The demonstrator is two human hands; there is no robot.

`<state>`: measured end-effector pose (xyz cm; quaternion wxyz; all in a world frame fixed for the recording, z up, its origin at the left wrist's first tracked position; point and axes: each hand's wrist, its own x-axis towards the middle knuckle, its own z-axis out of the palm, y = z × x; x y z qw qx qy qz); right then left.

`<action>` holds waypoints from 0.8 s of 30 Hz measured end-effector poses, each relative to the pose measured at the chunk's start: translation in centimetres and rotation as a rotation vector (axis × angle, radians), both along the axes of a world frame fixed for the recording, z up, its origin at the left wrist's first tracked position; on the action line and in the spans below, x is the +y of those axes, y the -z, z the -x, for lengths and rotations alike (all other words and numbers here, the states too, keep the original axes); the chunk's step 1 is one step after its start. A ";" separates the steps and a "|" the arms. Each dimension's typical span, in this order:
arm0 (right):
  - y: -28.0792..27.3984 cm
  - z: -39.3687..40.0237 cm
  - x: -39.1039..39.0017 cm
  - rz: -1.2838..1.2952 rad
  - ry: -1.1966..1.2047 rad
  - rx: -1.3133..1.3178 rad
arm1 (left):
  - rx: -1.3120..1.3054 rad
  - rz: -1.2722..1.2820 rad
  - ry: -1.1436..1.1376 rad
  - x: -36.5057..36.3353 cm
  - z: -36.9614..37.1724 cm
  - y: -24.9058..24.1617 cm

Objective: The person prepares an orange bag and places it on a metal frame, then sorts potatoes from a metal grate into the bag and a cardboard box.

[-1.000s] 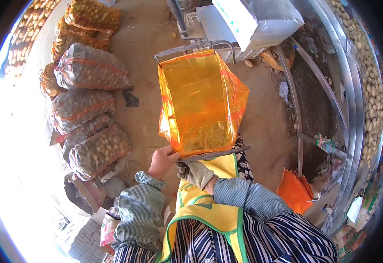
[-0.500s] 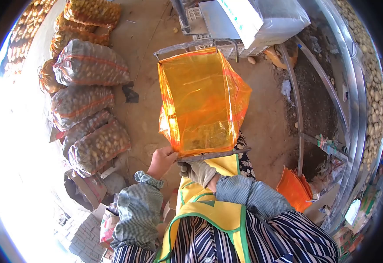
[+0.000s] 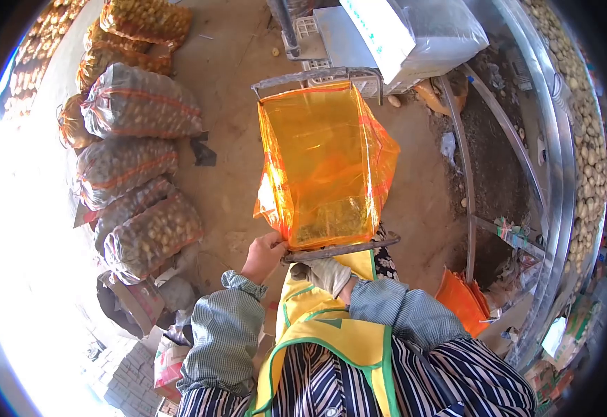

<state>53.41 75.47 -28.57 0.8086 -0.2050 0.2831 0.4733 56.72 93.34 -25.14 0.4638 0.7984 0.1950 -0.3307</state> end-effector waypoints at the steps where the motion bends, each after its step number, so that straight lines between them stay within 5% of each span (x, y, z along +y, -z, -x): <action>1: -0.2 0.1 -0.2 0.008 0.004 0.005 | 0.083 0.070 -0.056 -0.4 -0.5 -0.3; 3: -0.5 -0.3 -0.5 0.073 -0.019 -0.040 | 0.162 0.139 -0.115 -0.8 -1.1 -1.2; 5: -0.3 -0.3 -0.8 0.045 0.015 -0.045 | 0.347 0.375 -0.431 -0.9 -1.5 -2.0; 9: 1.3 1.1 -0.3 0.064 0.030 -0.061 | 0.329 0.391 -0.444 -0.9 -1.1 -1.4; 14: -0.4 0.1 -0.6 0.059 0.013 -0.073 | 0.186 0.148 -0.142 -1.7 -1.3 -1.5; 24: -2.0 -0.9 -0.6 0.075 0.029 -0.046 | 0.244 0.107 -0.182 -1.5 -1.7 0.0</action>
